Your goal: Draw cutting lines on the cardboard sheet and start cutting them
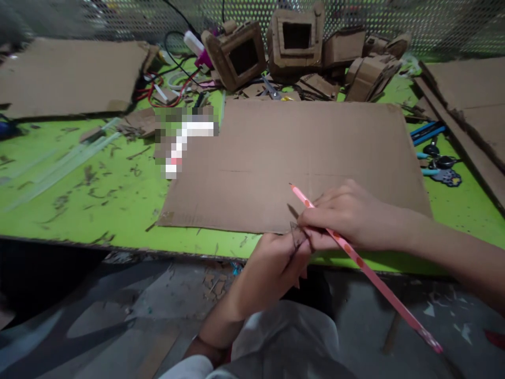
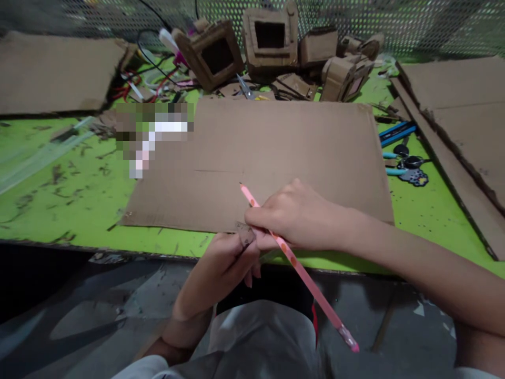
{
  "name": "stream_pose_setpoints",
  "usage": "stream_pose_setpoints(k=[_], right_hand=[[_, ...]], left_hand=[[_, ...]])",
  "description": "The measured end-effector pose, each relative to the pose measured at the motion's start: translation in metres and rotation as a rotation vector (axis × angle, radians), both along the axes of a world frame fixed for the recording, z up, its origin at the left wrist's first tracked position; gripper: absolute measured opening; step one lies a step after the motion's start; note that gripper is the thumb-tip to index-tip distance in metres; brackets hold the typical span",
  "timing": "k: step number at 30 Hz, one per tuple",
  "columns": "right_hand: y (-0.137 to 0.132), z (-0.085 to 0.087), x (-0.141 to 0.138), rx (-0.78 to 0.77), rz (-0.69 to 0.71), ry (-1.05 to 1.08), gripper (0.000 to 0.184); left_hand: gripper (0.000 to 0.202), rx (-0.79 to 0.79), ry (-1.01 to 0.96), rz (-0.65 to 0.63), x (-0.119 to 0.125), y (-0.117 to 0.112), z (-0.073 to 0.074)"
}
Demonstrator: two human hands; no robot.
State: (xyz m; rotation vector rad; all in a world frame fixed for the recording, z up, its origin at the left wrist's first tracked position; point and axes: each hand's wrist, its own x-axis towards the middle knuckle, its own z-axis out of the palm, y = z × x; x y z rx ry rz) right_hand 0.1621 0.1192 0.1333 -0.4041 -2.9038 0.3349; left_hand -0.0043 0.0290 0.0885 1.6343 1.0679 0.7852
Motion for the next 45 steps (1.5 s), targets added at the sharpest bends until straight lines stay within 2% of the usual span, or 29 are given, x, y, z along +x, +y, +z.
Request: stream_pose_setpoints(k=[3,6,10,14,18,20,22,25,27,30,31,34,36,41,45], right_hand=[[-0.002,0.001,0.001,0.032,0.0,-0.004,0.03],[-0.003,0.004,0.008,0.104,-0.084,0.055,0.024],[-0.003,0.003,0.024,0.084,-0.188,0.216,0.022],[-0.001,0.002,0.038,0.016,-0.196,0.312,0.027],[-0.001,0.008,0.044,-0.289,-0.13,0.271,0.02],[-0.001,0.012,0.044,-0.447,-0.094,0.265,0.013],[-0.001,0.015,0.043,-0.538,-0.109,0.292,0.006],[0.002,0.016,0.046,-0.478,-0.222,0.365,0.004],[0.006,0.014,0.05,-0.4,-0.302,0.335,0.005],[0.009,0.008,0.055,-0.414,-0.335,0.186,0.009],[0.009,0.006,0.056,-0.433,-0.34,0.151,0.01],[0.008,-0.001,0.057,-0.45,-0.386,0.144,0.011],[0.008,-0.004,0.057,-0.456,-0.408,0.159,0.013],[0.011,-0.01,0.055,-0.478,-0.394,0.147,0.013],[0.014,-0.013,0.055,-0.457,-0.353,0.167,0.015]], left_hand=[[0.03,0.005,0.022,0.001,0.0,-0.002,0.0],[0.033,-0.018,0.009,0.03,-0.001,-0.004,0.0],[0.032,-0.033,-0.086,0.077,-0.001,-0.006,0.002],[0.028,0.125,-0.076,0.014,0.003,-0.004,0.007],[0.026,0.394,0.041,-0.054,0.002,0.003,0.014],[0.029,0.476,0.115,-0.068,-0.003,0.007,0.018],[0.035,0.542,0.264,-0.078,-0.011,0.01,0.023],[0.054,0.67,0.604,-0.083,-0.02,0.009,0.032],[0.055,0.8,0.747,-0.135,-0.021,0.004,0.034],[0.024,1.047,0.657,-0.223,-0.015,-0.003,0.024],[0.016,1.131,0.645,-0.29,-0.012,-0.004,0.018],[0.024,1.323,0.692,-0.398,-0.005,0.001,0.002],[0.028,1.395,0.742,-0.391,-0.002,0.007,-0.005],[0.033,1.281,0.8,-0.318,-0.004,0.013,-0.011],[0.039,1.235,0.88,-0.32,-0.009,0.012,-0.013]])
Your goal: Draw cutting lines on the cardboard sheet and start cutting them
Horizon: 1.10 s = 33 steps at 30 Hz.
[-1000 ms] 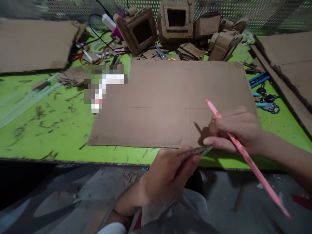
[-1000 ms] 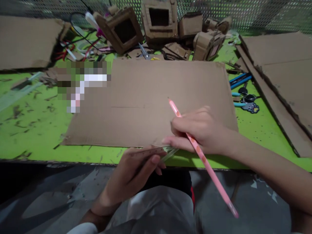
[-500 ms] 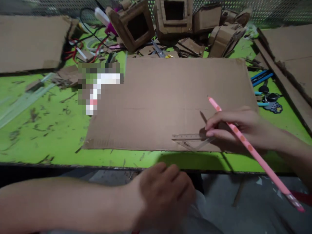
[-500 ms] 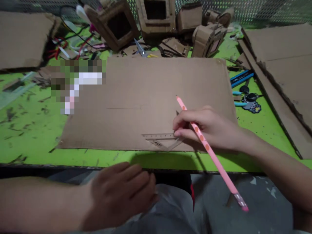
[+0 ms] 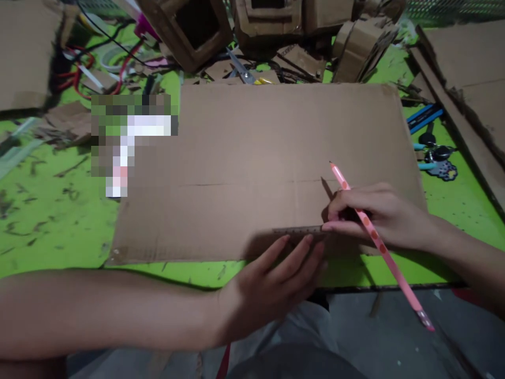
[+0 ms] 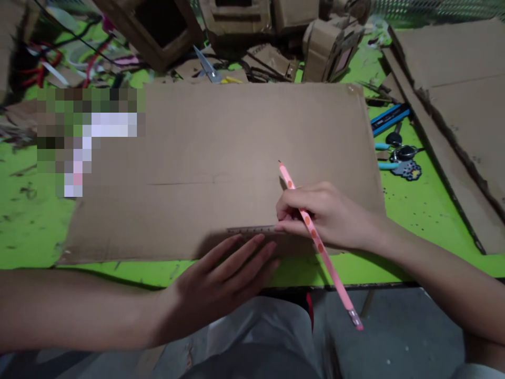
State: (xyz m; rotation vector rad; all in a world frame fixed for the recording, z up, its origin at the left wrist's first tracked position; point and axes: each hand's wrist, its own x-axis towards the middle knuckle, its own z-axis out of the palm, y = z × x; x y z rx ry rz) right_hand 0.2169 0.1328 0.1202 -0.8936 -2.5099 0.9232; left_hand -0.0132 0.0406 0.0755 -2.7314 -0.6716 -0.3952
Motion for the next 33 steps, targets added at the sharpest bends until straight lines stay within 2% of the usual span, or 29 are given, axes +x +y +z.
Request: stream_pose_setpoints(k=[4,9,11,19,23,27,30,33], right_hand=[[-0.001,-0.003,0.002,-0.047,-0.035,0.063,0.014],[-0.004,-0.004,0.005,-0.175,-0.378,0.264,0.016],[-0.004,-0.004,0.006,-0.224,-0.433,0.326,0.017],[-0.001,-0.016,0.01,-0.384,-0.364,0.569,0.012],[0.004,-0.016,0.006,-0.448,-0.348,0.712,0.032],[0.01,-0.01,0.002,-0.552,-0.413,0.677,0.052],[0.012,-0.008,0.001,-0.599,-0.487,0.744,0.049],[0.014,-0.012,0.003,-0.558,-0.541,0.72,0.039]], left_hand=[[0.045,-0.08,0.028,-0.02,-0.005,0.001,0.003],[0.042,-0.128,0.026,-0.014,-0.007,0.004,0.009],[0.039,-0.146,0.026,0.003,-0.006,0.005,0.01],[0.038,-0.167,0.034,-0.033,-0.006,0.006,0.01],[0.038,-0.17,0.036,-0.043,-0.006,0.006,0.01],[0.039,-0.125,0.025,-0.036,-0.006,0.005,0.009],[0.038,-0.08,-0.006,-0.034,-0.005,0.004,0.007],[0.035,-0.044,-0.043,-0.031,-0.003,0.003,0.002]])
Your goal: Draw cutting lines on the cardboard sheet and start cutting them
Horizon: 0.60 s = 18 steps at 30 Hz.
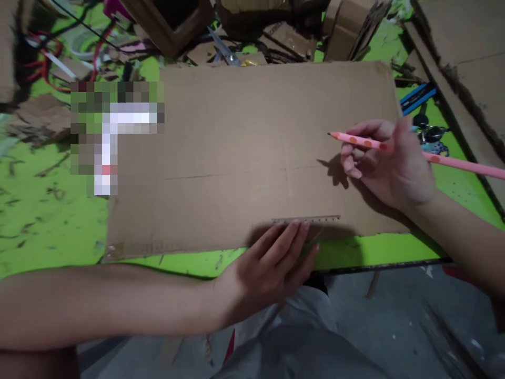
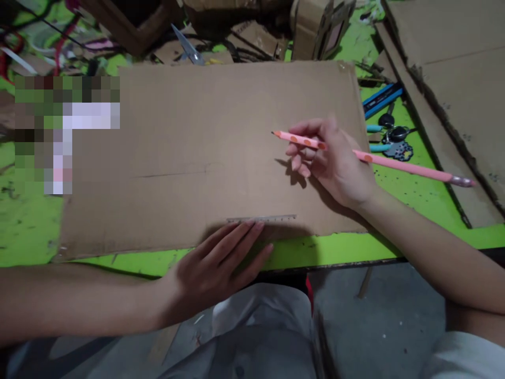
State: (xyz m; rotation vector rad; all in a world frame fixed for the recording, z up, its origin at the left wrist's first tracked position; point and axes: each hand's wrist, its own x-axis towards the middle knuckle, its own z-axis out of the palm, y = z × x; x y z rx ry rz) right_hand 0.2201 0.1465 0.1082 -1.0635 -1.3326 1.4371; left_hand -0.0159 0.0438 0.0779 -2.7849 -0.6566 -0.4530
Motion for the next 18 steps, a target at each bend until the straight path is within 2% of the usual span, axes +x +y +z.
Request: stream_pose_setpoints(k=[3,6,8,13,16,18], right_hand=[[0.002,-0.003,0.002,0.022,-0.037,-0.064,0.028],[0.006,-0.001,-0.003,0.001,-0.093,-0.011,0.021],[0.011,0.003,-0.01,-0.01,-0.082,-0.014,0.017],[0.022,0.011,-0.039,0.027,0.137,-0.151,0.029],[0.019,0.008,-0.051,0.067,0.248,-0.158,0.037],[0.016,0.004,-0.054,0.091,0.271,-0.142,0.042]], left_hand=[[0.031,0.028,-0.04,0.002,0.003,0.0,-0.004],[0.029,0.055,-0.057,0.011,0.006,0.001,-0.004],[0.029,0.064,-0.045,0.014,0.007,0.0,-0.004],[0.034,0.08,0.02,0.016,0.005,-0.003,-0.004],[0.039,0.079,0.022,0.007,0.004,-0.005,-0.007],[0.041,0.077,0.011,0.01,0.005,-0.005,-0.009]])
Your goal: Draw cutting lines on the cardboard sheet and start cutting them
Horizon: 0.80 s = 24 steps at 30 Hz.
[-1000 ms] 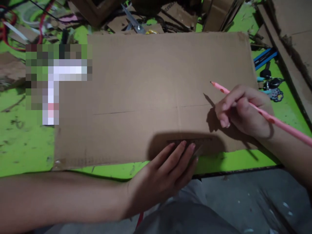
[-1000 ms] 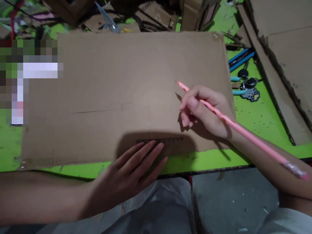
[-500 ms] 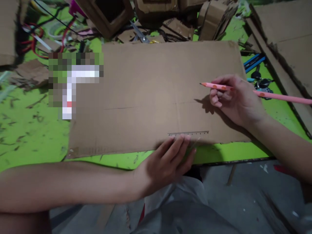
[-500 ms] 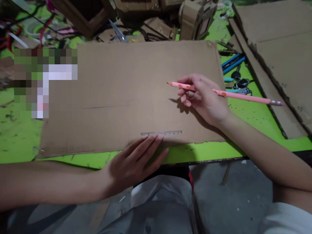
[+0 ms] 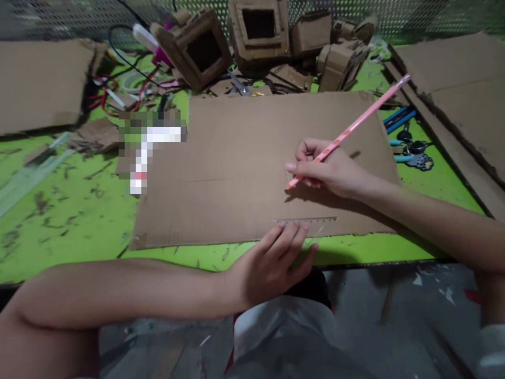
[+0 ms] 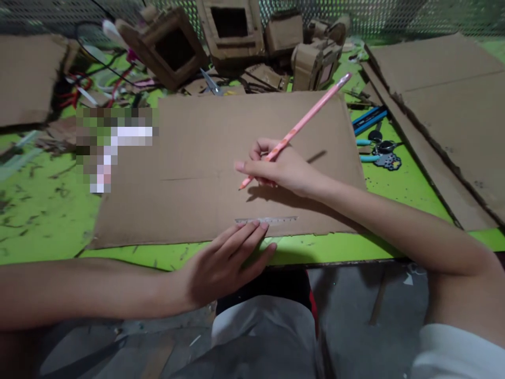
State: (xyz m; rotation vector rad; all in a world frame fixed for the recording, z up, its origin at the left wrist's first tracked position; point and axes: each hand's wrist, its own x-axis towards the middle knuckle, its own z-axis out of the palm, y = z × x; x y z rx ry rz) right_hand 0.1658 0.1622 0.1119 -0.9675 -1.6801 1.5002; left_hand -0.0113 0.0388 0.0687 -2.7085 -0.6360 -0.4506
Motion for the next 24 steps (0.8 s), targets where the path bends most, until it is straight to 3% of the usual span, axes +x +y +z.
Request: stream_pose_setpoints(k=[5,10,19,24], right_hand=[[-0.001,-0.005,0.003,-0.006,-0.071,0.111,0.043],[0.004,-0.002,0.006,-0.072,-0.057,0.135,0.042],[0.009,0.006,0.011,-0.262,-0.089,0.346,0.035],[0.013,0.012,0.016,-0.222,-0.202,0.348,0.037]], left_hand=[[0.04,0.0,-0.005,0.019,0.002,0.0,-0.001],[0.035,0.004,-0.047,0.023,0.004,0.001,0.0],[0.038,0.004,-0.013,0.036,0.002,0.003,0.0],[0.035,0.024,-0.013,0.047,0.002,0.002,0.001]])
